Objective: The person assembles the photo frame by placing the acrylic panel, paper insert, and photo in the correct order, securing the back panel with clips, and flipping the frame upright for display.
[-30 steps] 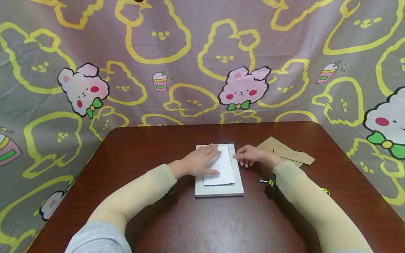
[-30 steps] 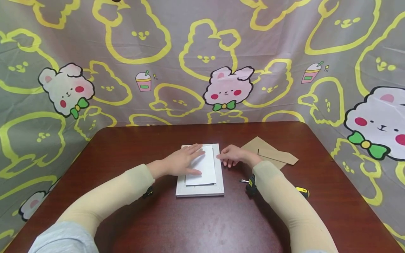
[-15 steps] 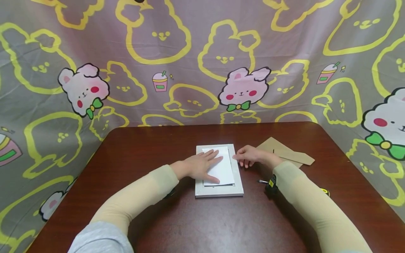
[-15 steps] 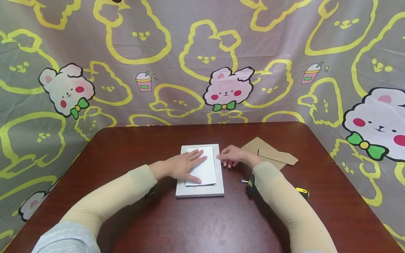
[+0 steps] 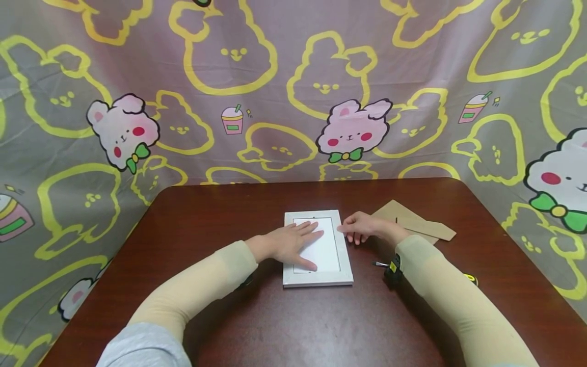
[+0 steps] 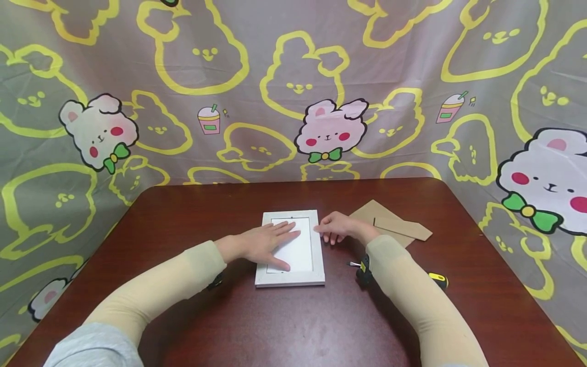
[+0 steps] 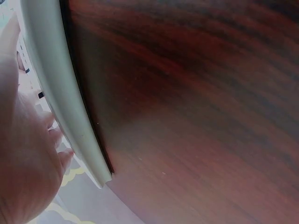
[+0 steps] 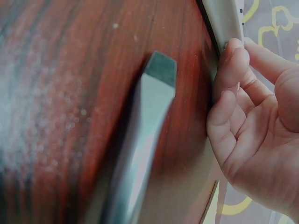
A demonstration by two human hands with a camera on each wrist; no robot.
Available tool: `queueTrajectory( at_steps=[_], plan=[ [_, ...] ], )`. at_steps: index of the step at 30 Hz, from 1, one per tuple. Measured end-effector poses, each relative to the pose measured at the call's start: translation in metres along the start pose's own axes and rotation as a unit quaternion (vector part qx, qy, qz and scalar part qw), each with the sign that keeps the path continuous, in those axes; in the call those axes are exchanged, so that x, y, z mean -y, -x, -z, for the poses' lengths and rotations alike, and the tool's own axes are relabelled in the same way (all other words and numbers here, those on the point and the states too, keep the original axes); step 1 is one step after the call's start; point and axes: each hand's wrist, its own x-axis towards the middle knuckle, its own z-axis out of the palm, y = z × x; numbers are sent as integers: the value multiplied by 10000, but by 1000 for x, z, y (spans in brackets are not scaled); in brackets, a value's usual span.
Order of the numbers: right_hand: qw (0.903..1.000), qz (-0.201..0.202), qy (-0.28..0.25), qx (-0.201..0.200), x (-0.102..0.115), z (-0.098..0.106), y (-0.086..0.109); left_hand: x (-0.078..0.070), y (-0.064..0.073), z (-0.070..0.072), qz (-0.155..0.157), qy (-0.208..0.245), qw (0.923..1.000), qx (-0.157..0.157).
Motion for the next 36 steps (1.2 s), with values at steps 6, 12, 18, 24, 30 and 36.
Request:
queueTrajectory(
  at_steps=[6,12,18,24,30,36],
  plan=[
    [10000,34,0,34,-1,1,-1,1,-2,1,-30,17,10000,-87],
    [10000,-43,-10,7,-1,0,-2,6,-7,8,124,587,9971,-464],
    [10000,-49,13,-21,-2,-1,-3,23,-5,23,718,1972,9720,-1059],
    [10000,-5,45,-58,-4,1,-4,50,7,30,1266,2626,9414,-1697],
    [10000,-12,-21,-6,-4,2,-4,65,11,20,1789,2925,9256,-1604],
    [10000,-6,-68,46,-3,1,-3,67,4,5,1812,3605,9070,-1203]
  ],
)
